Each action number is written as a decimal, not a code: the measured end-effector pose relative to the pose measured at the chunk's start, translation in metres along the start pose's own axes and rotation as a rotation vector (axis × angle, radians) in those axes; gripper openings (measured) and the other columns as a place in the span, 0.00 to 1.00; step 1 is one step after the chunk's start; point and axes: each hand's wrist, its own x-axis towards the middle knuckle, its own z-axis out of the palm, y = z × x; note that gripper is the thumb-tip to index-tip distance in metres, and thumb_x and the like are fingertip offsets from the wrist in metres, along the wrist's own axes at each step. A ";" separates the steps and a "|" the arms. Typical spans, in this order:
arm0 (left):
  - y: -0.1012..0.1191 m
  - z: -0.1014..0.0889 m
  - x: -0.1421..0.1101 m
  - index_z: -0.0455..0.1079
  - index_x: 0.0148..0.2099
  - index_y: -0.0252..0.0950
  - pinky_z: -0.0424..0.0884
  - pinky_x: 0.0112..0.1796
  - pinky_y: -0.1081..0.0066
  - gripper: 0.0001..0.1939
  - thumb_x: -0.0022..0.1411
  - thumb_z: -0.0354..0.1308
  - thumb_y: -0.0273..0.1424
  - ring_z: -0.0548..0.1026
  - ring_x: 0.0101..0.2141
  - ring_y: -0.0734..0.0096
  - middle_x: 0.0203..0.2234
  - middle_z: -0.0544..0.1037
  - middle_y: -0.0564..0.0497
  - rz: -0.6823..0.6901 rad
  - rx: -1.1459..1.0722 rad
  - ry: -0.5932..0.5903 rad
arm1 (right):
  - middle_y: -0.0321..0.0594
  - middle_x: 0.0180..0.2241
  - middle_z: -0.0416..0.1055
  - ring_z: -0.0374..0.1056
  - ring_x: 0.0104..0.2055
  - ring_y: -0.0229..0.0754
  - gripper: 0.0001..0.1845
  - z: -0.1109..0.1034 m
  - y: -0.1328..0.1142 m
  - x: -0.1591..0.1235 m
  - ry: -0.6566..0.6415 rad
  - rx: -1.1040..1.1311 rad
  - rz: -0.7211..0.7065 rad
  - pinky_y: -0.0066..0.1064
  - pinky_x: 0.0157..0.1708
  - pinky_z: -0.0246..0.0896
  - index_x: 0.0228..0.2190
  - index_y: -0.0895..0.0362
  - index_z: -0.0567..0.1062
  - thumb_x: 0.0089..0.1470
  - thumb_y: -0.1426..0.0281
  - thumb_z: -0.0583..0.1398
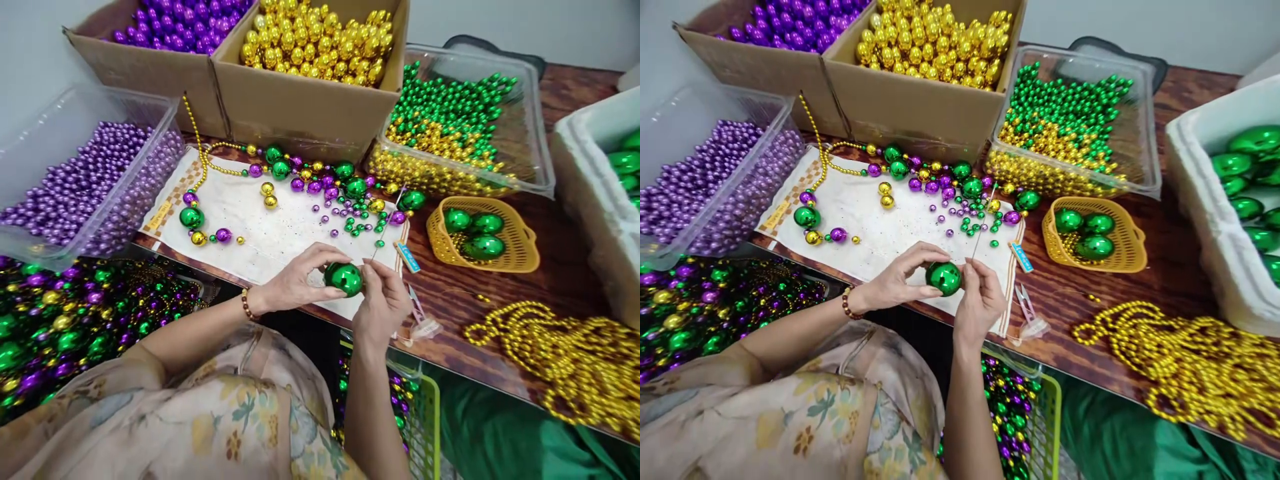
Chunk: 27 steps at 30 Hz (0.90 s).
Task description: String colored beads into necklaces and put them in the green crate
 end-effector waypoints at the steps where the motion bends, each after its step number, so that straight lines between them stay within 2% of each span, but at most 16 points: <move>1: 0.000 0.005 0.000 0.71 0.56 0.39 0.71 0.52 0.60 0.23 0.61 0.67 0.38 0.72 0.51 0.61 0.51 0.73 0.43 0.042 0.025 0.024 | 0.39 0.30 0.78 0.73 0.33 0.40 0.12 0.002 0.003 0.002 0.021 0.003 -0.007 0.33 0.36 0.68 0.32 0.59 0.80 0.49 0.63 0.67; 3: -0.004 0.014 -0.001 0.69 0.58 0.40 0.72 0.53 0.58 0.24 0.63 0.65 0.41 0.73 0.51 0.61 0.49 0.73 0.43 0.066 0.058 0.061 | 0.39 0.31 0.78 0.72 0.34 0.40 0.12 0.005 0.009 0.003 0.091 0.009 -0.011 0.33 0.37 0.68 0.31 0.60 0.80 0.48 0.63 0.67; 7: -0.014 0.029 -0.011 0.67 0.61 0.40 0.70 0.58 0.54 0.26 0.65 0.62 0.44 0.71 0.55 0.58 0.53 0.71 0.41 0.059 0.171 0.065 | 0.38 0.30 0.77 0.70 0.31 0.39 0.12 0.007 0.019 0.000 0.198 0.034 0.023 0.31 0.33 0.66 0.30 0.59 0.79 0.47 0.63 0.67; 9: -0.017 0.032 -0.016 0.66 0.63 0.39 0.69 0.59 0.53 0.29 0.65 0.61 0.46 0.69 0.57 0.56 0.55 0.69 0.39 0.050 0.235 0.076 | 0.37 0.29 0.76 0.70 0.30 0.39 0.12 0.008 0.021 -0.002 0.204 0.048 0.039 0.31 0.33 0.66 0.30 0.59 0.78 0.46 0.63 0.67; 13: -0.018 0.032 -0.020 0.65 0.65 0.38 0.68 0.60 0.51 0.37 0.59 0.66 0.49 0.68 0.57 0.53 0.54 0.68 0.39 -0.034 0.295 0.092 | 0.37 0.28 0.74 0.70 0.30 0.40 0.13 0.014 0.021 -0.008 0.208 -0.008 0.018 0.33 0.34 0.67 0.31 0.59 0.78 0.49 0.61 0.65; 15: -0.018 0.030 -0.021 0.66 0.64 0.39 0.68 0.59 0.51 0.36 0.58 0.66 0.50 0.69 0.56 0.53 0.52 0.69 0.40 -0.049 0.262 0.130 | 0.38 0.29 0.74 0.70 0.31 0.40 0.14 0.016 0.021 -0.010 0.200 -0.024 0.009 0.33 0.34 0.67 0.33 0.59 0.77 0.51 0.60 0.64; 18: -0.020 0.029 -0.024 0.66 0.64 0.41 0.70 0.57 0.55 0.33 0.61 0.65 0.47 0.71 0.55 0.55 0.52 0.70 0.41 -0.021 0.148 0.156 | 0.38 0.29 0.75 0.70 0.31 0.40 0.14 0.016 0.020 -0.013 0.174 0.002 0.030 0.32 0.33 0.67 0.34 0.59 0.77 0.53 0.60 0.63; 21: -0.024 0.030 -0.028 0.58 0.69 0.43 0.70 0.56 0.58 0.35 0.64 0.65 0.40 0.71 0.56 0.58 0.56 0.70 0.40 0.020 0.046 0.160 | 0.38 0.30 0.75 0.71 0.31 0.39 0.13 0.014 0.019 -0.015 0.150 0.048 0.031 0.32 0.35 0.67 0.34 0.59 0.78 0.54 0.61 0.63; 23: -0.025 0.030 -0.030 0.54 0.71 0.44 0.69 0.57 0.58 0.37 0.65 0.64 0.37 0.71 0.57 0.58 0.58 0.70 0.40 0.053 0.065 0.160 | 0.39 0.31 0.76 0.71 0.32 0.39 0.13 0.013 0.019 -0.016 0.144 0.059 0.015 0.32 0.36 0.68 0.35 0.59 0.78 0.55 0.61 0.63; 27: -0.021 0.026 -0.027 0.62 0.67 0.44 0.70 0.57 0.55 0.30 0.66 0.63 0.37 0.71 0.57 0.57 0.57 0.72 0.41 0.151 0.226 0.119 | 0.39 0.30 0.76 0.72 0.33 0.39 0.12 0.011 0.019 -0.016 0.128 0.062 0.006 0.32 0.36 0.68 0.35 0.59 0.78 0.56 0.62 0.63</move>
